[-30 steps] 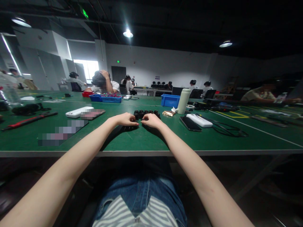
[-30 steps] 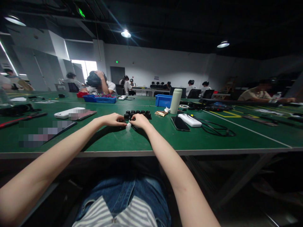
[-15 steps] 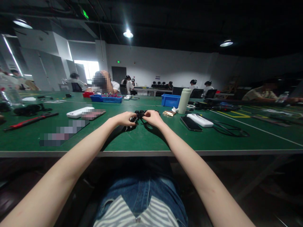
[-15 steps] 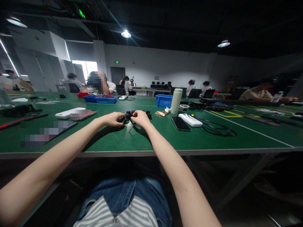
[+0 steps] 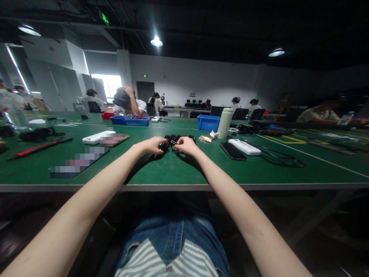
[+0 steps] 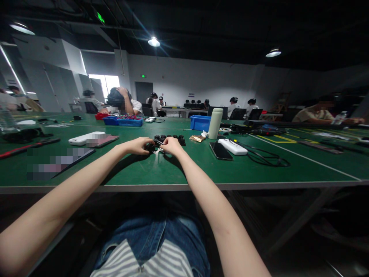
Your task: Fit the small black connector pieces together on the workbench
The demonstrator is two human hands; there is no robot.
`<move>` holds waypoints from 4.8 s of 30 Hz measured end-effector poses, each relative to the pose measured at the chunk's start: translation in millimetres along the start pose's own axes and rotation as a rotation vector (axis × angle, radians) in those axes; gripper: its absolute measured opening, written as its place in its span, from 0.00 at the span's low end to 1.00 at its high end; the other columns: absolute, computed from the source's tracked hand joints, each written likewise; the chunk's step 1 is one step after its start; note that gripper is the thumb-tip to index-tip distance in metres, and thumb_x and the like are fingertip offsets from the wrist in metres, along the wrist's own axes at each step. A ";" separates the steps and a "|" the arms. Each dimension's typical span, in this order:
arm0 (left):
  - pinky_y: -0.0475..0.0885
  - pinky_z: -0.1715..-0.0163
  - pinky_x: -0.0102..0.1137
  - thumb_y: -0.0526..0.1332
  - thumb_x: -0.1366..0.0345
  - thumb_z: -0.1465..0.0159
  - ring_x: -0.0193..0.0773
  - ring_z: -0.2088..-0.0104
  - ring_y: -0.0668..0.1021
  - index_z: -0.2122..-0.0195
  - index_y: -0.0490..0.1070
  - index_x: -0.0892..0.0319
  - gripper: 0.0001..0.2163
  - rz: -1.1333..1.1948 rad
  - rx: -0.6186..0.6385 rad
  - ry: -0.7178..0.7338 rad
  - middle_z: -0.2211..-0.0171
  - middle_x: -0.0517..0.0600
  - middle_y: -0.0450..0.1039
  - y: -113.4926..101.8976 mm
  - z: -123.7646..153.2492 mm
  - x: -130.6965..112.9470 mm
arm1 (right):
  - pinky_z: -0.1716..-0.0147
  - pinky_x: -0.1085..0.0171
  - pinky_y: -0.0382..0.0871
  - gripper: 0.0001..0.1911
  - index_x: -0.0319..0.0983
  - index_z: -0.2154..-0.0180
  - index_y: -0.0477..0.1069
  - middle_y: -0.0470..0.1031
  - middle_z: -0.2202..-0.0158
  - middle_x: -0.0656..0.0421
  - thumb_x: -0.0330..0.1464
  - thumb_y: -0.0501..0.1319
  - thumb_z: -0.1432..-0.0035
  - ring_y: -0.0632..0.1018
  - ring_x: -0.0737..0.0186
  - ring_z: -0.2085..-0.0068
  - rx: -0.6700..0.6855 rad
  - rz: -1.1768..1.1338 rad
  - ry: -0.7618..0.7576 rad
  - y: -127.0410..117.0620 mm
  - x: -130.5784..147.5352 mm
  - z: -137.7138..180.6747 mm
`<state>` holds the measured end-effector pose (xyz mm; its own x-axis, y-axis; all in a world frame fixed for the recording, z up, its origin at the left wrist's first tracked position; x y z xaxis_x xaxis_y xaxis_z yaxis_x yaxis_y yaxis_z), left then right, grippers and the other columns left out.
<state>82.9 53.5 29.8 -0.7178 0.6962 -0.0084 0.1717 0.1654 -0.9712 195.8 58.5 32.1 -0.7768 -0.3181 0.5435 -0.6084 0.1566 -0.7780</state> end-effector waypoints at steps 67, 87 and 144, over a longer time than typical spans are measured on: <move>0.68 0.59 0.29 0.50 0.66 0.40 0.41 0.58 0.77 0.56 0.72 0.59 0.15 -0.005 -0.044 -0.197 0.56 0.53 0.75 -2.3 -1.1 26.6 | 0.63 0.70 0.66 0.16 0.35 0.57 0.72 0.77 0.65 0.56 0.31 0.61 0.51 0.77 0.65 0.65 -0.083 -0.008 0.052 -7.8 -7.4 -4.0; 0.67 0.62 0.27 0.57 0.53 0.42 0.40 0.60 0.77 0.53 0.71 0.60 0.21 0.064 0.045 -0.093 0.56 0.53 0.75 8.0 -3.4 16.9 | 0.61 0.66 0.67 0.16 0.38 0.63 0.77 0.79 0.62 0.50 0.41 0.58 0.46 0.78 0.55 0.57 -0.016 0.149 0.194 -3.3 -26.5 -5.2; 0.62 0.75 0.26 0.58 0.46 0.46 0.36 0.73 0.74 0.66 0.74 0.60 0.21 0.170 0.101 -0.092 0.72 0.49 0.75 1.4 3.3 8.3 | 0.77 0.75 0.60 0.07 0.33 0.70 0.75 0.73 0.75 0.59 0.30 0.62 0.52 0.68 0.73 0.75 0.100 -0.395 -0.031 15.7 3.8 -5.1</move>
<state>75.1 57.2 27.6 -0.7437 0.6404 -0.1918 0.2310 -0.0231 -0.9727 182.4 64.5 23.6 -0.4806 -0.3638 0.7979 -0.8388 -0.0748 -0.5393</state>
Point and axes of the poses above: each hand's wrist, its own z-axis away from the middle knuckle, its own y-axis out of the palm, x = y × z, the point moved 10 cm from there along -z, towards the middle knuckle
